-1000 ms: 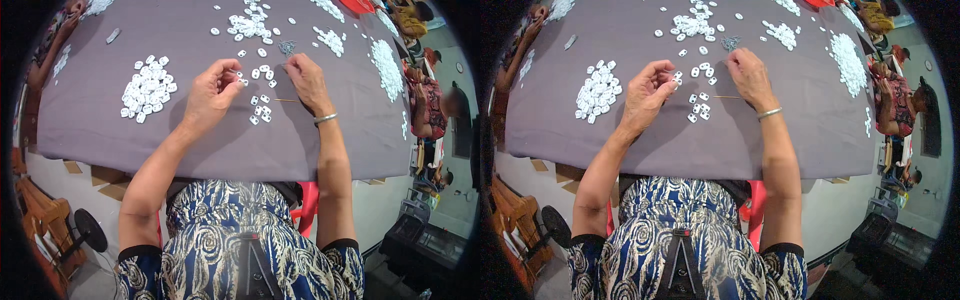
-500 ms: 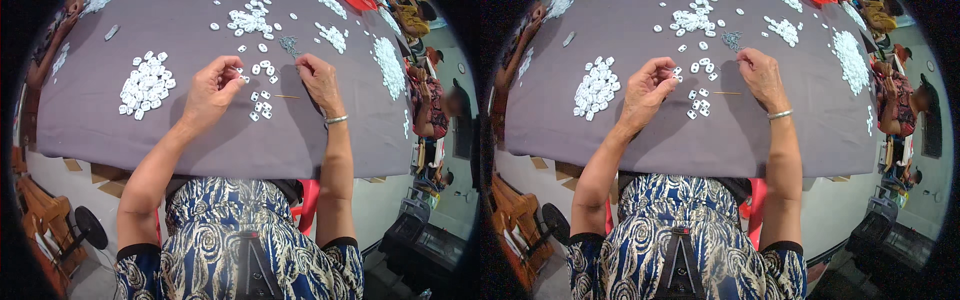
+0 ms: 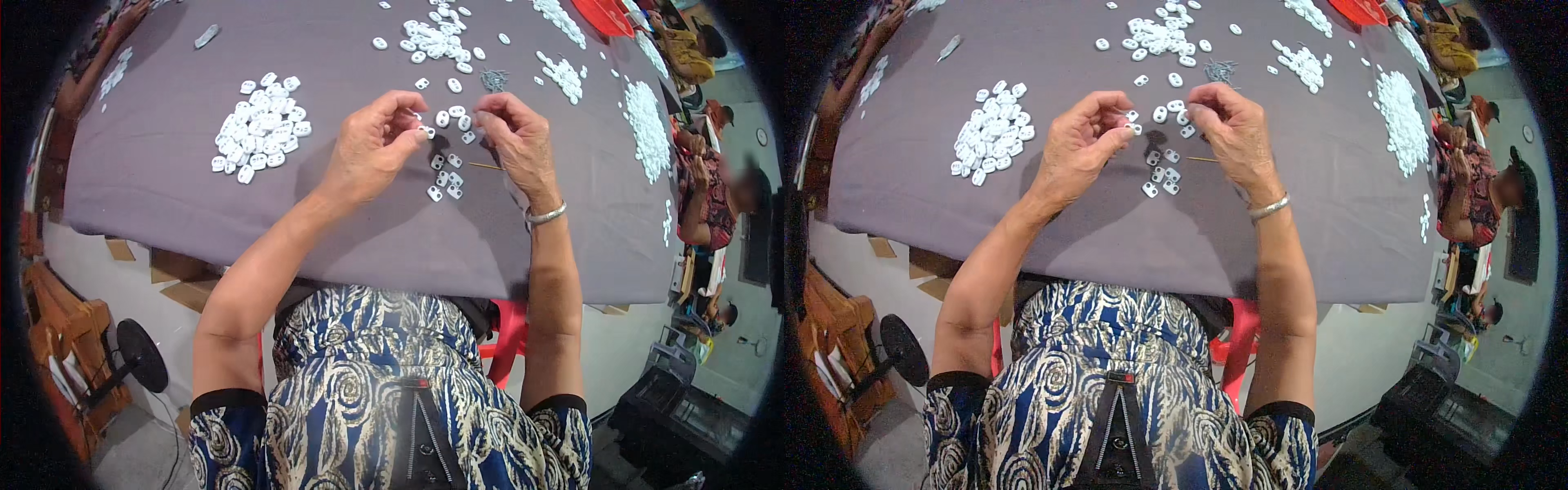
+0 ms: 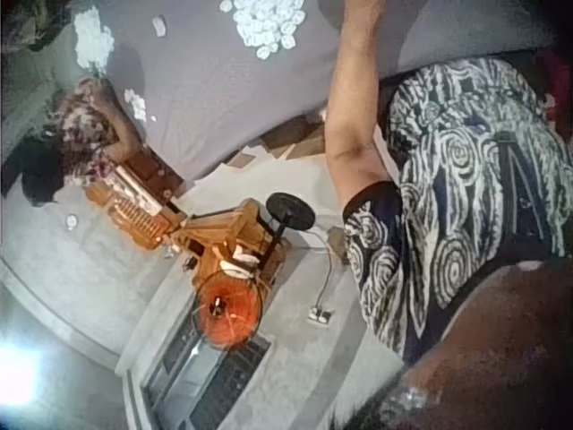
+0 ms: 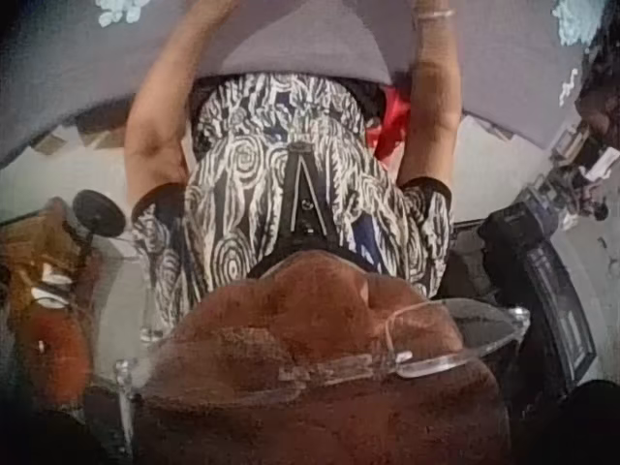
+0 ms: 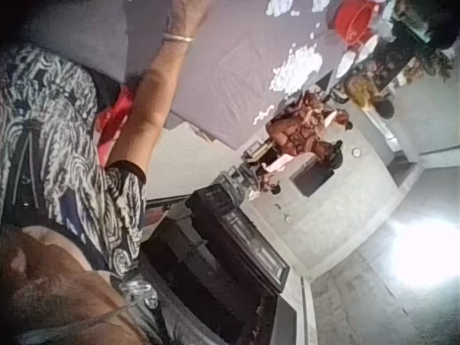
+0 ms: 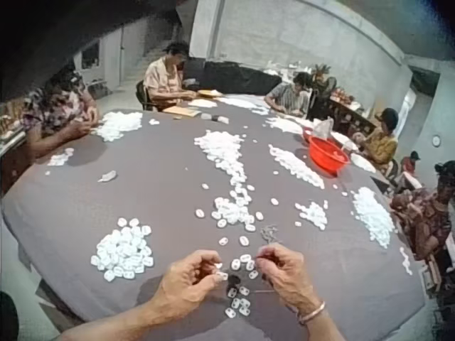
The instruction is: Sorting and inspecting small white plastic clips or buckles on a table.
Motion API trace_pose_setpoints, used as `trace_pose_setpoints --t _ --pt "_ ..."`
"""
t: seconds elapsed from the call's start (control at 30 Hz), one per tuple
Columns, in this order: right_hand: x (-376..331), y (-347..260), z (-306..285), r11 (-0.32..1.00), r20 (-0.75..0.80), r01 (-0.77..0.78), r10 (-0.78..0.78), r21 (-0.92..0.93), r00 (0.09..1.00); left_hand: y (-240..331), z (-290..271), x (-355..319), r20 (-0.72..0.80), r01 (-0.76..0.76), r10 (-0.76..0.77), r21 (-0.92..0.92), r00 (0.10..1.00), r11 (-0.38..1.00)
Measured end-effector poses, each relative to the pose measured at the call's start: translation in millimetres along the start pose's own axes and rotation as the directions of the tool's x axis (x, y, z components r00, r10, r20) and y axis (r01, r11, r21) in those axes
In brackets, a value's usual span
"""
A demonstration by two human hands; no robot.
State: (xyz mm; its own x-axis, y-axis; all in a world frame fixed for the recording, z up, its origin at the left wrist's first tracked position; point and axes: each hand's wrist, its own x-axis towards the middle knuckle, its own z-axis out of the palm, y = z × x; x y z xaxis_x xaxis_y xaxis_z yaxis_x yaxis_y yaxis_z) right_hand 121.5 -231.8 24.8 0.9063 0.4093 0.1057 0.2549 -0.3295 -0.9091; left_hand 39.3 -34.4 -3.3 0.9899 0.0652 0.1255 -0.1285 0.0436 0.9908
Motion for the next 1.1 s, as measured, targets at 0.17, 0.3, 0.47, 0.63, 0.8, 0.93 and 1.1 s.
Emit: trace_pose_setpoints --t 0.17,0.3,0.47,0.63,0.8,0.93,1.1 --pt "7 -15 19 0.992 0.211 0.035 -0.059 0.117 0.976 -4 1 1 -0.014 -0.029 0.029 -0.022 0.999 0.999" --pt "18 -16 24 0.993 0.253 0.116 -0.121 0.035 0.960 0 -2 1 -0.025 -0.017 0.019 0.062 1.000 0.998" --pt "16 -8 32 0.989 0.305 -0.001 -0.045 0.149 0.951 -3 0 2 -0.064 -0.045 0.049 0.070 0.997 0.997" --pt "12 -5 36 0.980 0.313 -0.036 -0.028 0.197 0.949 -6 -1 2 -0.085 -0.048 0.055 0.080 0.995 0.996" --pt "11 -9 34 0.992 0.281 0.000 -0.036 0.127 0.959 -7 0 3 -0.078 -0.065 0.077 0.141 0.994 0.988" --pt "12 -5 35 0.995 0.278 0.042 -0.067 0.093 0.958 -5 1 2 -0.071 -0.057 0.068 0.143 0.995 0.988" --pt "10 -12 35 0.996 0.293 0.018 -0.044 0.091 0.955 -6 0 1 -0.072 -0.078 0.092 0.186 0.993 0.979"
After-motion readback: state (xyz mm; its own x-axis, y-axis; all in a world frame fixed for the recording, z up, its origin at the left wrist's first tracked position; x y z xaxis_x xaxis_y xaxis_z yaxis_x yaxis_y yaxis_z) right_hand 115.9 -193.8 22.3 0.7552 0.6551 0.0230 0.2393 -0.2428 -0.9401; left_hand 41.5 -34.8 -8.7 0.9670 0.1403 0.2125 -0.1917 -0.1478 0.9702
